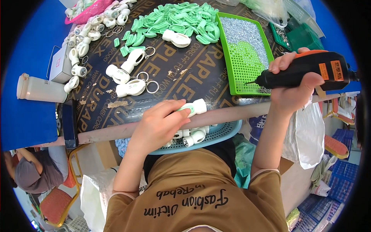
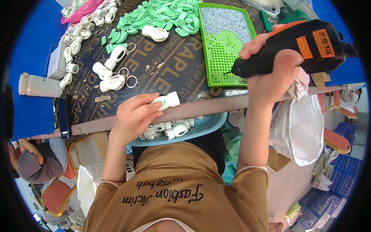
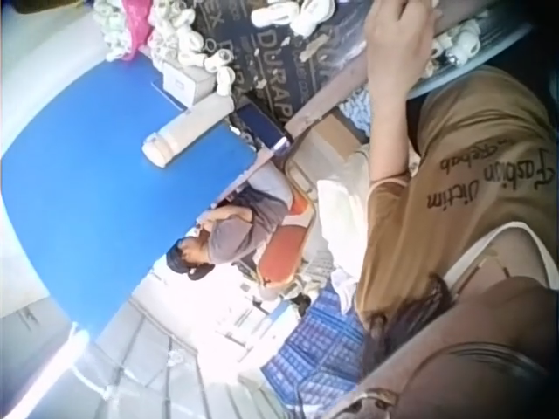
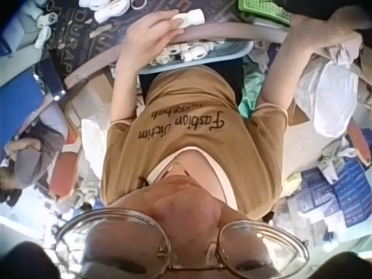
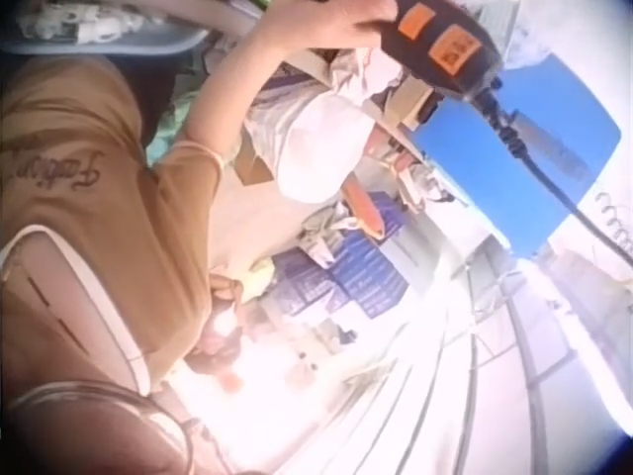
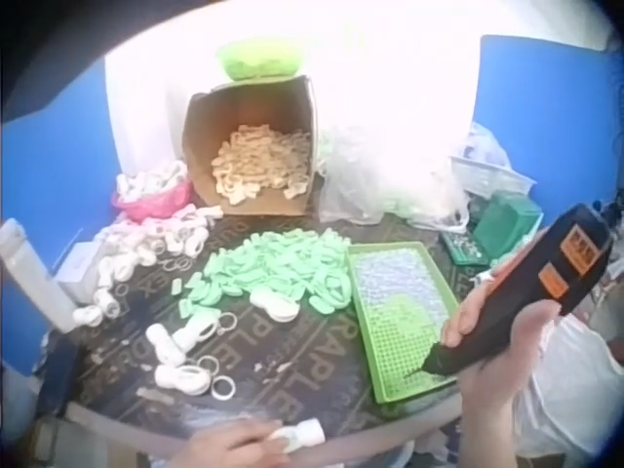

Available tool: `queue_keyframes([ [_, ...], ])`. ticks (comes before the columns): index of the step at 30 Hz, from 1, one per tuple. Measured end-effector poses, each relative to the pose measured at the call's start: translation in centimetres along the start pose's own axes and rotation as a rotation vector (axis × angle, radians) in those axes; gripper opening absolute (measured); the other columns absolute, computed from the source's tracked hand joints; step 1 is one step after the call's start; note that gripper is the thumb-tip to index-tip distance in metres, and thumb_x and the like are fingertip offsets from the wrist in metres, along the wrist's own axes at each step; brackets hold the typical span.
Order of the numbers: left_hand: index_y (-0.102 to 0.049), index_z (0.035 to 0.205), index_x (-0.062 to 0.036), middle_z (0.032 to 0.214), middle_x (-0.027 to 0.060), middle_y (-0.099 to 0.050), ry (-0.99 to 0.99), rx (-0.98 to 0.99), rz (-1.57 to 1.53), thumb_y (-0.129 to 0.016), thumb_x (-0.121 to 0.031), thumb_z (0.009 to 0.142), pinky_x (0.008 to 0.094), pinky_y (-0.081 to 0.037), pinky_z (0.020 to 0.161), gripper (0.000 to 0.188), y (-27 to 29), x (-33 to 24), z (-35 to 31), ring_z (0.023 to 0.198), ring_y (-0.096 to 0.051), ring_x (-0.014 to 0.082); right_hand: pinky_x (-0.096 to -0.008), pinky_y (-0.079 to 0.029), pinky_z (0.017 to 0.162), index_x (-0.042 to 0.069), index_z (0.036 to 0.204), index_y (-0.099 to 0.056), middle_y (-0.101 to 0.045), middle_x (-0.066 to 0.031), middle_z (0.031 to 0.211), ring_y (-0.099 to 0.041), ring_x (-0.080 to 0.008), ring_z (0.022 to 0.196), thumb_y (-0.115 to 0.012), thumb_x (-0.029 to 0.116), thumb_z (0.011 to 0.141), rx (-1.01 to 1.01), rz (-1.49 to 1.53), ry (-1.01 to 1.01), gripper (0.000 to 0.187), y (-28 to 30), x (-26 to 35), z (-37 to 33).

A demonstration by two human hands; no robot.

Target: Assembling small plastic flashlights by inserting internal components and using a glue gun to secure parts.

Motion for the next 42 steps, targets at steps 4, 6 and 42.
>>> queue_keyframes([
  [4, -0.068, 0.093, -0.0057, 0.099, 0.0117, -0.066, 0.013, -0.005, -0.019, -0.076, -0.01, 0.076, 0.0351, -0.056, 0.071, 0.019, 0.0, 0.0, 0.0, 0.087, -0.067, 0.0276, -0.0328, -0.043, 0.062, 0.004, 0.113, -0.046, -0.053, -0.0089, 0.07, -0.051, -0.0198, 0.059, -0.057, 0.061, 0.088, -0.018, -0.031, -0.014, 0.063, -0.6, -0.3, -0.4],
  [6, -0.069, 0.093, -0.0058, 0.099, 0.0114, -0.066, 0.017, 0.0, -0.02, -0.075, -0.01, 0.076, 0.035, -0.056, 0.071, 0.019, 0.0, 0.1, -0.1, 0.087, -0.067, 0.0276, -0.0325, -0.044, 0.061, 0.004, 0.111, -0.047, -0.054, -0.0094, 0.069, -0.051, -0.0193, 0.059, -0.057, 0.054, 0.09, -0.005, -0.014, 0.0, 0.056, -0.7, -0.3, -0.4],
  [42, -0.068, 0.091, -0.0049, 0.096, 0.0102, -0.068, 0.009, -0.043, -0.068, -0.078, -0.008, 0.072, 0.0332, -0.054, 0.067, 0.021, 0.0, 0.1, 0.1, 0.082, -0.067, 0.0255, -0.0317, -0.036, 0.063, 0.008, 0.118, -0.048, -0.048, -0.0034, 0.074, -0.045, -0.0152, 0.062, -0.053, 0.08, 0.073, 0.336, 0.384, -0.132, 0.086, -5.7, 4.0, -0.6],
])
Point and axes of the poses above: each hand's wrist, its own z-axis towards the middle knuckle, its own y-axis out of the back of the hand, x = y × z, the point moved 1 cm from there along z, towards the middle knuckle
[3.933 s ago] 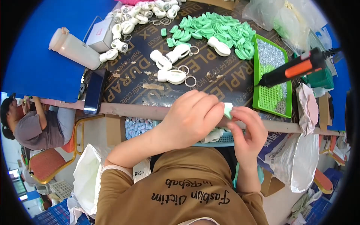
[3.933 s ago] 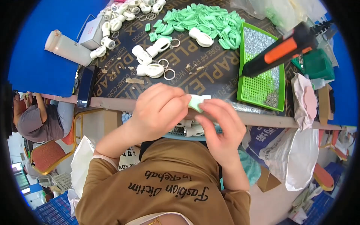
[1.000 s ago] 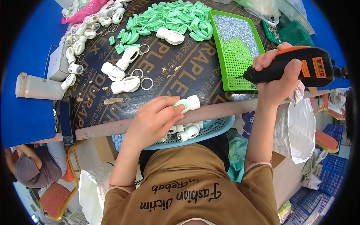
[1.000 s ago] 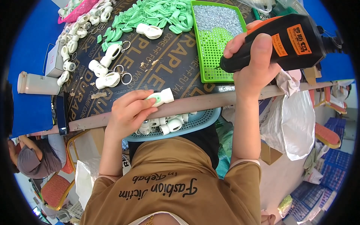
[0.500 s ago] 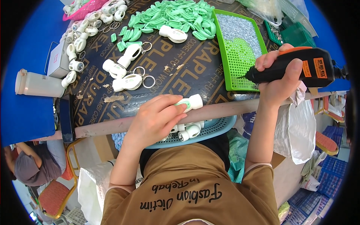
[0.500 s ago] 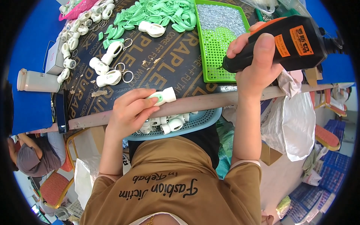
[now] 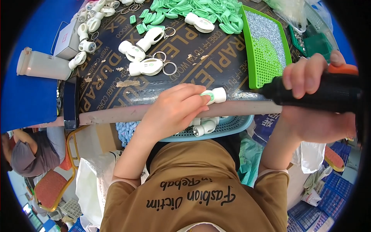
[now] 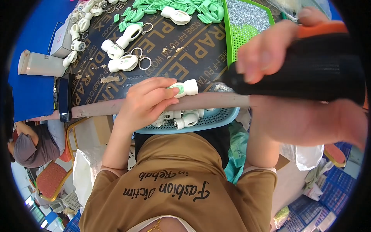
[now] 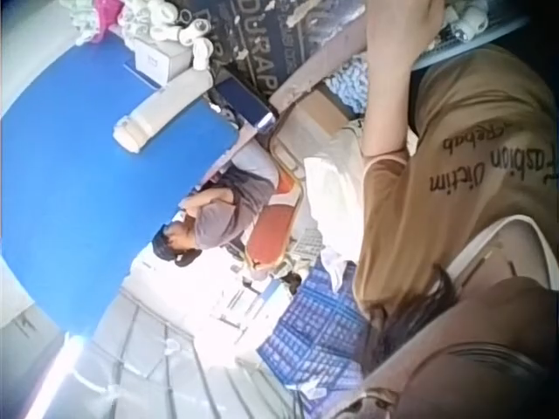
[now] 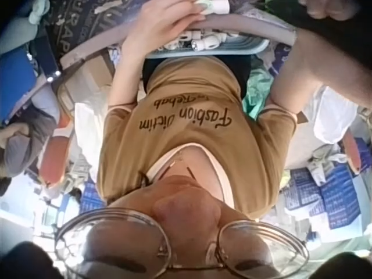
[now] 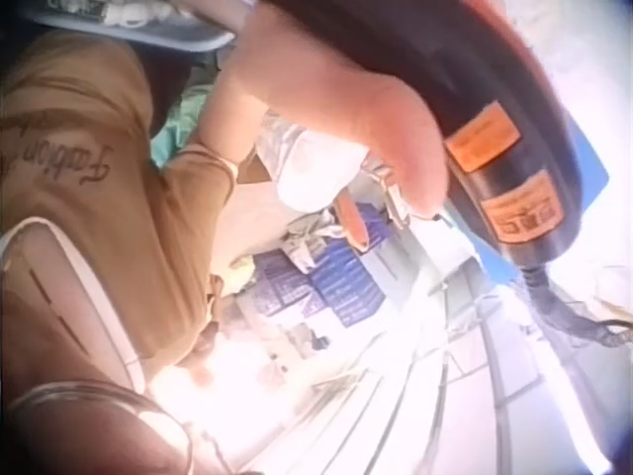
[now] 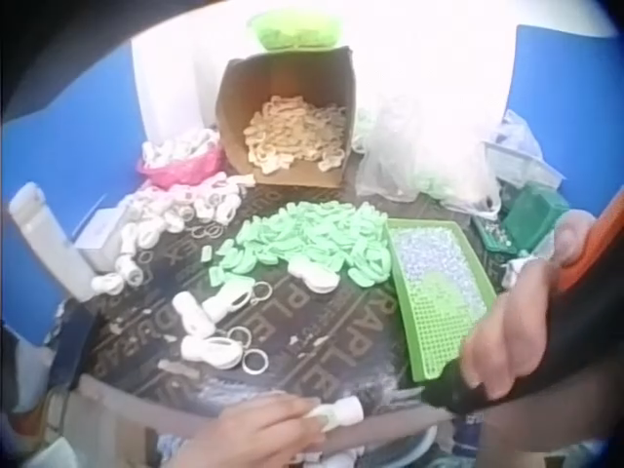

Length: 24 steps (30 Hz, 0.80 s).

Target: Assembling small plastic flashlights by inserting internal components and using a glue gun to secure parts.

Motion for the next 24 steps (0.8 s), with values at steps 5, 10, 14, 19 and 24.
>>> queue_keyframes([
  [5, -0.069, 0.091, -0.0051, 0.096, 0.0097, -0.068, 0.007, -0.003, -0.021, -0.077, -0.008, 0.072, 0.0333, -0.054, 0.067, 0.021, -0.1, 0.0, 0.0, 0.081, -0.067, 0.0253, -0.0312, -0.04, 0.058, 0.008, 0.12, -0.044, -0.051, -0.0037, 0.074, -0.049, -0.016, 0.059, -0.05, 0.092, 0.062, 0.147, 0.026, -0.051, 0.103, -2.2, -1.7, -0.1],
  [10, -0.068, 0.091, -0.0047, 0.095, 0.01, -0.068, 0.031, -0.023, -0.039, -0.077, -0.007, 0.072, 0.0339, -0.054, 0.066, 0.021, 0.0, 0.0, -0.3, 0.08, -0.067, 0.0259, -0.0301, -0.042, 0.055, 0.008, 0.118, -0.046, -0.053, -0.0045, 0.073, -0.05, -0.0156, 0.055, -0.044, 0.096, 0.059, 0.181, 0.037, -0.046, 0.106, -2.8, -3.5, -0.2],
  [14, -0.067, 0.088, -0.0042, 0.095, 0.0103, -0.068, 0.011, -0.018, -0.071, -0.077, -0.007, 0.071, 0.0344, -0.054, 0.066, 0.02, -0.2, 0.0, 0.1, 0.081, -0.067, 0.0267, -0.0303, -0.043, 0.054, 0.008, 0.118, -0.046, -0.054, -0.0056, 0.072, -0.051, -0.016, 0.053, -0.042, 0.097, 0.06, 0.065, -0.033, -0.087, 0.106, -3.9, -2.9, -0.4],
  [19, -0.067, 0.087, -0.0041, 0.094, 0.0104, -0.068, 0.025, -0.018, -0.059, -0.077, -0.007, 0.071, 0.0346, -0.054, 0.066, 0.019, 0.1, 0.0, -0.1, 0.081, -0.067, 0.0272, -0.0305, -0.043, 0.054, 0.007, 0.116, -0.047, -0.055, -0.0063, 0.072, -0.052, -0.0164, 0.054, -0.044, 0.097, 0.058, 0.115, -0.023, -0.07, 0.107, -4.4, -3.6, -0.3],
  [24, -0.067, 0.087, -0.0045, 0.094, 0.0103, -0.068, 0.017, -0.009, -0.057, -0.077, -0.007, 0.071, 0.0348, -0.054, 0.066, 0.019, 0.0, 0.0, -0.1, 0.082, -0.067, 0.0276, -0.0308, -0.044, 0.054, 0.006, 0.114, -0.047, -0.056, -0.0071, 0.073, -0.052, -0.0168, 0.054, -0.047, 0.097, 0.056, 0.164, -0.032, -0.045, 0.108, -4.6, -3.8, 0.0],
])
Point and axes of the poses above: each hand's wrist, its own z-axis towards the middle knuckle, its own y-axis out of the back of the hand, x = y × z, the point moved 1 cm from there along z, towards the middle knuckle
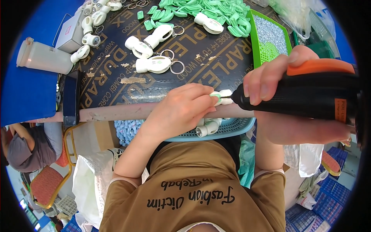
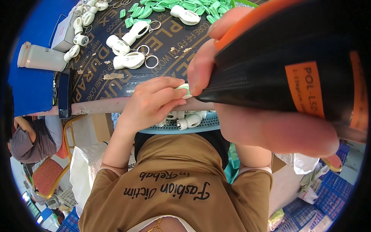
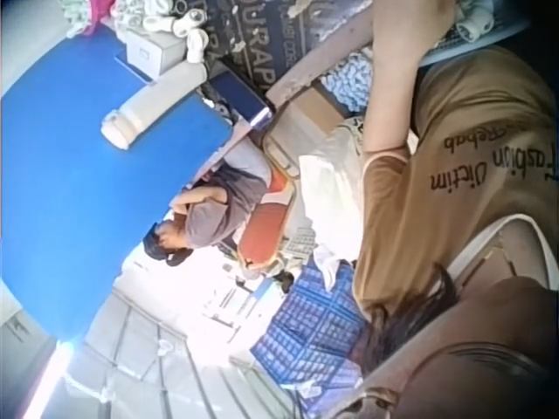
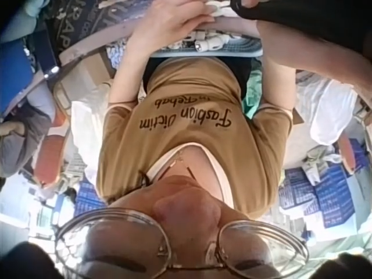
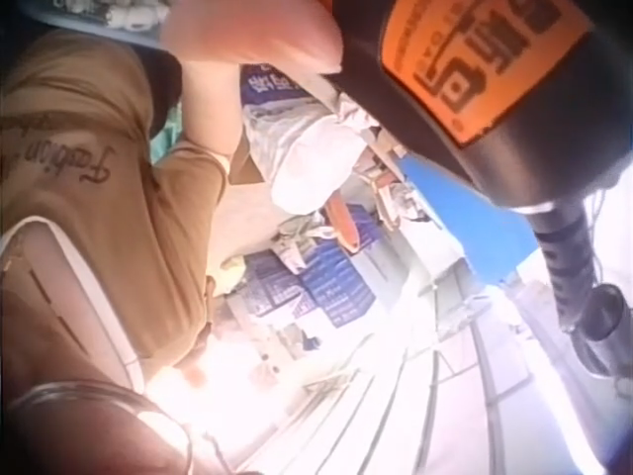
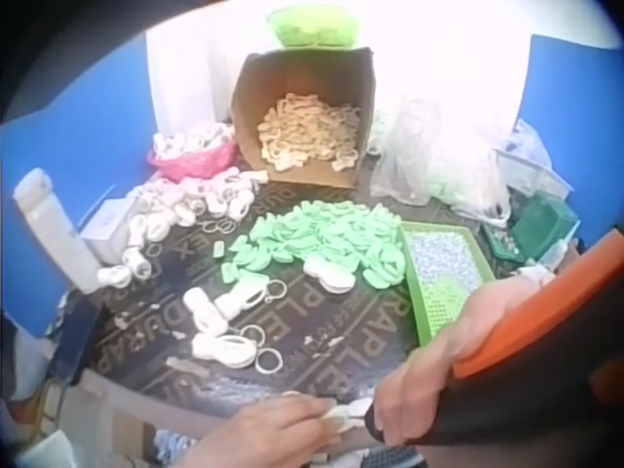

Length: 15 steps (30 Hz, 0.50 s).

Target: Assembling small plastic flashlights by inserting internal components and using a glue gun to secure parts.

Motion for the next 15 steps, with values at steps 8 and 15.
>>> queue_keyframes([
  [8, -0.066, 0.086, -0.004, 0.093, 0.0097, -0.067, -0.015, -0.001, 0.008, -0.077, -0.006, 0.071, 0.0352, -0.054, 0.066, 0.02, -0.1, 0.0, 0.0, 0.081, -0.067, 0.0276, -0.0312, -0.044, 0.054, 0.004, 0.11, -0.047, -0.058, -0.0084, 0.073, -0.053, -0.0174, 0.055, -0.051, 0.097, 0.052, 0.075, -0.012, 0.043, 0.109, 0.1, -0.4, 0.3],
  [15, -0.065, 0.087, -0.0035, 0.092, 0.0101, -0.067, -0.024, -0.015, 0.023, -0.077, -0.004, 0.071, 0.0354, -0.054, 0.066, 0.019, -0.1, -0.1, 0.0, 0.08, -0.066, 0.0278, -0.0309, -0.045, 0.054, 0.005, 0.105, -0.047, -0.059, -0.0075, 0.073, -0.054, -0.018, 0.055, -0.053, 0.095, 0.053, 0.108, 0.104, -0.006, 0.104, 1.0, -0.6, -0.1],
])
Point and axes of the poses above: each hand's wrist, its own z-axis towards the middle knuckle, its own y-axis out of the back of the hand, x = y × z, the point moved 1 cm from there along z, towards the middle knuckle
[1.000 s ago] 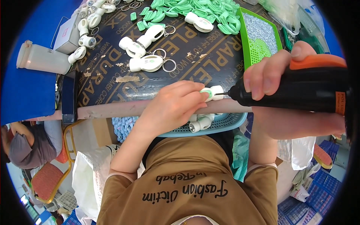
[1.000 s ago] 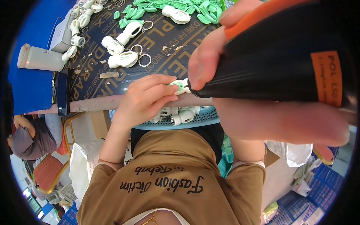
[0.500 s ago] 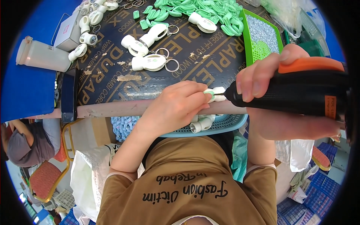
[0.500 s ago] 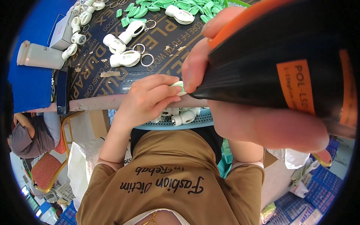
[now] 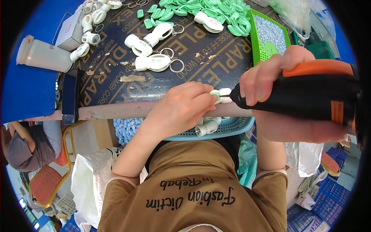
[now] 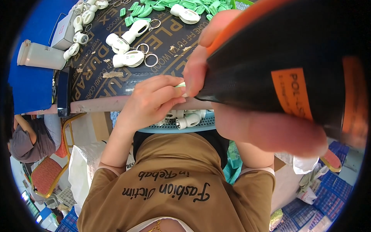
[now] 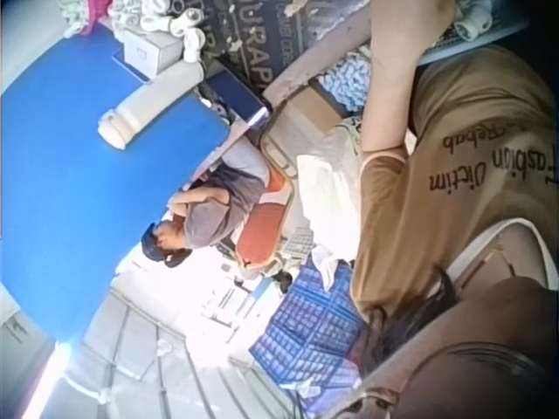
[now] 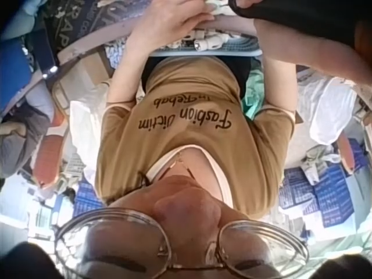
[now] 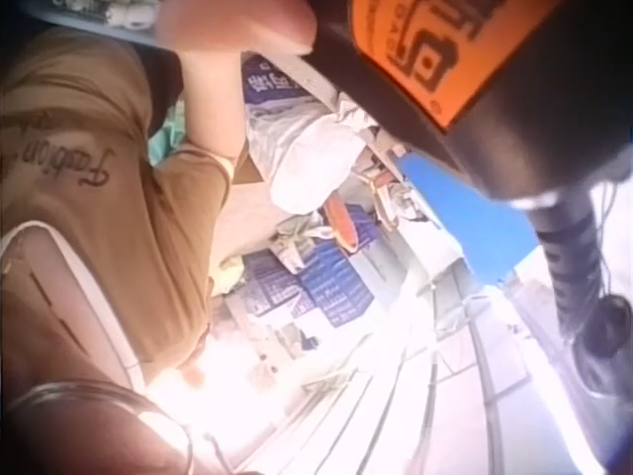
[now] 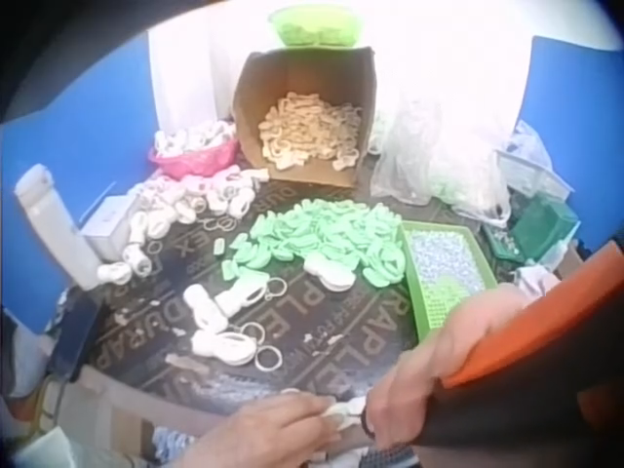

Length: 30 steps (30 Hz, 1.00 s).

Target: Assembling small plastic flashlights by inserting internal components and using a glue gun to secure parts.

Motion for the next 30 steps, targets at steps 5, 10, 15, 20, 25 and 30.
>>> queue_keyframes([
  [5, -0.065, 0.088, -0.0034, 0.093, 0.0108, -0.067, 0.007, 0.005, -0.007, -0.076, -0.003, 0.071, 0.0356, -0.054, 0.065, 0.02, 0.0, -0.1, -0.1, 0.08, -0.066, 0.0281, -0.0308, -0.045, 0.054, 0.007, 0.103, -0.047, -0.057, -0.0062, 0.07, -0.053, -0.0172, 0.053, -0.049, 0.097, 0.054, -0.05, -0.079, -0.035, 0.103, -0.3, 0.2, 0.0],
  [10, -0.065, 0.089, -0.0032, 0.093, 0.0111, -0.066, -0.014, 0.003, -0.01, -0.076, -0.002, 0.07, 0.0358, -0.054, 0.065, 0.021, -0.3, 0.0, -0.2, 0.08, -0.066, 0.0284, -0.0306, -0.044, 0.053, 0.008, 0.104, -0.048, -0.055, -0.005, 0.068, -0.052, -0.0163, 0.052, -0.046, 0.097, 0.054, 0.037, -0.155, -0.039, 0.102, -0.2, 0.2, 0.1],
  [15, -0.065, 0.088, -0.0036, 0.093, 0.0111, -0.065, -0.016, -0.008, 0.018, -0.076, -0.001, 0.066, 0.0354, -0.054, 0.065, 0.024, -0.4, -0.1, -0.4, 0.08, -0.065, 0.028, -0.0306, -0.044, 0.053, 0.008, 0.106, -0.048, -0.055, -0.0053, 0.068, -0.052, -0.0166, 0.053, -0.049, 0.095, 0.056, 0.051, -0.091, -0.038, 0.101, 0.4, -0.5, 0.0],
  [20, -0.065, 0.088, -0.0035, 0.091, 0.0111, -0.065, -0.015, -0.017, 0.037, -0.075, -0.001, 0.066, 0.0352, -0.054, 0.065, 0.025, -0.5, 0.0, -0.3, 0.08, -0.065, 0.0278, -0.0305, -0.044, 0.054, 0.008, 0.108, -0.049, -0.054, -0.0056, 0.069, -0.052, -0.017, 0.053, -0.052, 0.093, 0.057, 0.05, -0.039, -0.027, 0.1, 1.0, -0.8, -0.3],
  [25, -0.065, 0.087, -0.0032, 0.09, 0.0115, -0.065, -0.031, -0.031, 0.029, -0.075, -0.001, 0.067, 0.0354, -0.054, 0.065, 0.023, -0.4, 0.1, -0.3, 0.078, -0.065, 0.0277, -0.0311, -0.044, 0.054, 0.006, 0.112, -0.049, -0.054, -0.0064, 0.069, -0.052, -0.0174, 0.054, -0.051, 0.092, 0.061, -0.095, -0.022, -0.029, 0.1, 0.1, -0.6, -0.7],
  [30, -0.066, 0.086, -0.0025, 0.092, 0.0118, -0.066, -0.011, -0.037, -0.019, -0.076, -0.003, 0.071, 0.0357, -0.054, 0.064, 0.018, -0.4, -0.1, -0.4, 0.078, -0.066, 0.028, -0.0352, -0.047, 0.062, 0.0, 0.119, -0.048, -0.057, -0.0109, 0.074, -0.056, -0.0204, 0.062, -0.039, 0.085, 0.078, -0.293, -0.06, 0.169, 0.094, 2.6, 0.1, -0.8],
])
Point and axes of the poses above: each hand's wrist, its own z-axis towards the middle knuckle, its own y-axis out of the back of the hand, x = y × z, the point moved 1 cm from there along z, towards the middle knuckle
